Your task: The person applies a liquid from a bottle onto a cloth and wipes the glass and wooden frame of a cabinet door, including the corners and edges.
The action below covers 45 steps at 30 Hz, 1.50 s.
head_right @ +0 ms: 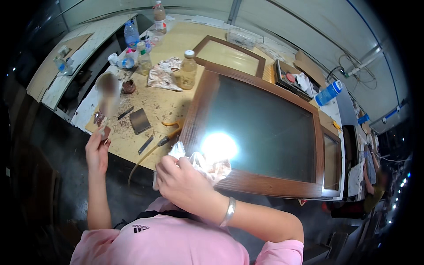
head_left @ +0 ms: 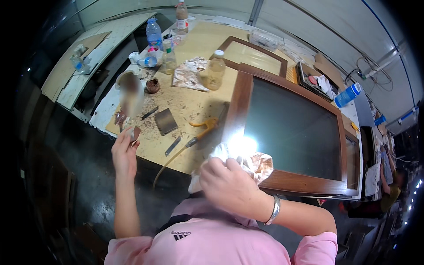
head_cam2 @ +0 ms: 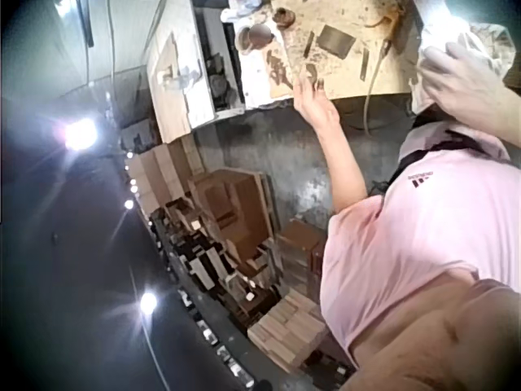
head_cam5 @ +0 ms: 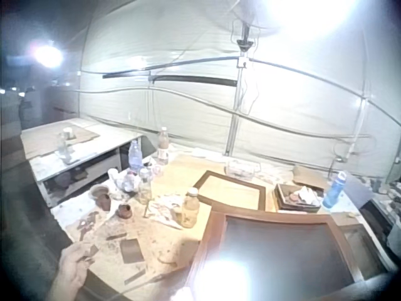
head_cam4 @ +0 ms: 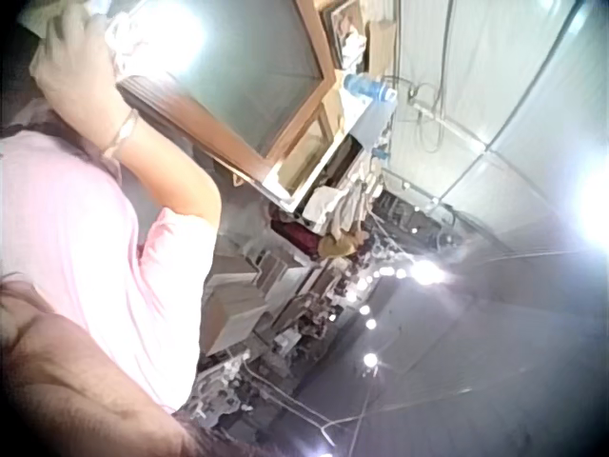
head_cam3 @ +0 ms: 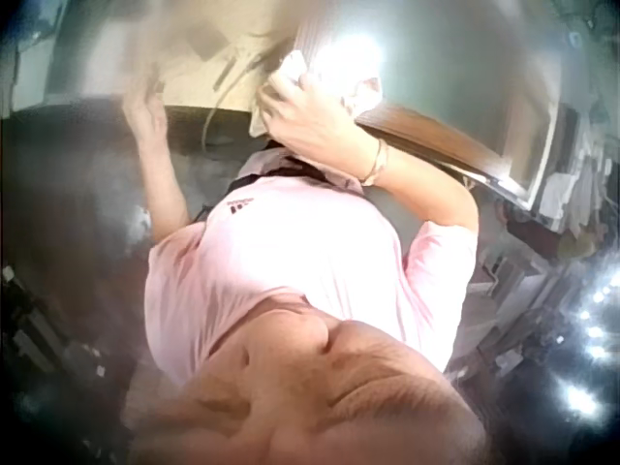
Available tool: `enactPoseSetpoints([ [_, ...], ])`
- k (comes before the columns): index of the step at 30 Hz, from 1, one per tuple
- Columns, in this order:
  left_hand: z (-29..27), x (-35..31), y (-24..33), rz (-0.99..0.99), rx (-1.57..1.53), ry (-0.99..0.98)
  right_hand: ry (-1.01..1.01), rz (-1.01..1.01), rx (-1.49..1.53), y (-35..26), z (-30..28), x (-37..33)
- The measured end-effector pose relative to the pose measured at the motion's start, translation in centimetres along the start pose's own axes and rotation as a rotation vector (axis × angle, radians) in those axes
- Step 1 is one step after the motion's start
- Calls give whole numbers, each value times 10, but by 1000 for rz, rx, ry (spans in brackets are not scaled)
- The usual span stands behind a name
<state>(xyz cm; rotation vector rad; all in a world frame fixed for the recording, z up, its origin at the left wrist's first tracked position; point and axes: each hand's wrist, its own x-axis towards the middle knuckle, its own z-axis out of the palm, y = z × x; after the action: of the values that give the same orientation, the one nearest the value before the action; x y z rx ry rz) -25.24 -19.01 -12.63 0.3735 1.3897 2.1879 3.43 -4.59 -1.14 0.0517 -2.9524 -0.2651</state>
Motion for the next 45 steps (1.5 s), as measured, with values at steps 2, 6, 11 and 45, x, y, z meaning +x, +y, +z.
enactPoseSetpoints([
  [2,-50,45,-30,-56,143,138,-3,-61,-120,-6,-4,9],
  [6,-133,122,-93,141,647,304,11,-111,-6,-7,-8,20],
  [11,-154,142,-116,104,1148,361,50,-29,535,-9,-11,27],
  [45,291,50,-18,770,933,-1354,461,928,42,-18,34,-105],
])
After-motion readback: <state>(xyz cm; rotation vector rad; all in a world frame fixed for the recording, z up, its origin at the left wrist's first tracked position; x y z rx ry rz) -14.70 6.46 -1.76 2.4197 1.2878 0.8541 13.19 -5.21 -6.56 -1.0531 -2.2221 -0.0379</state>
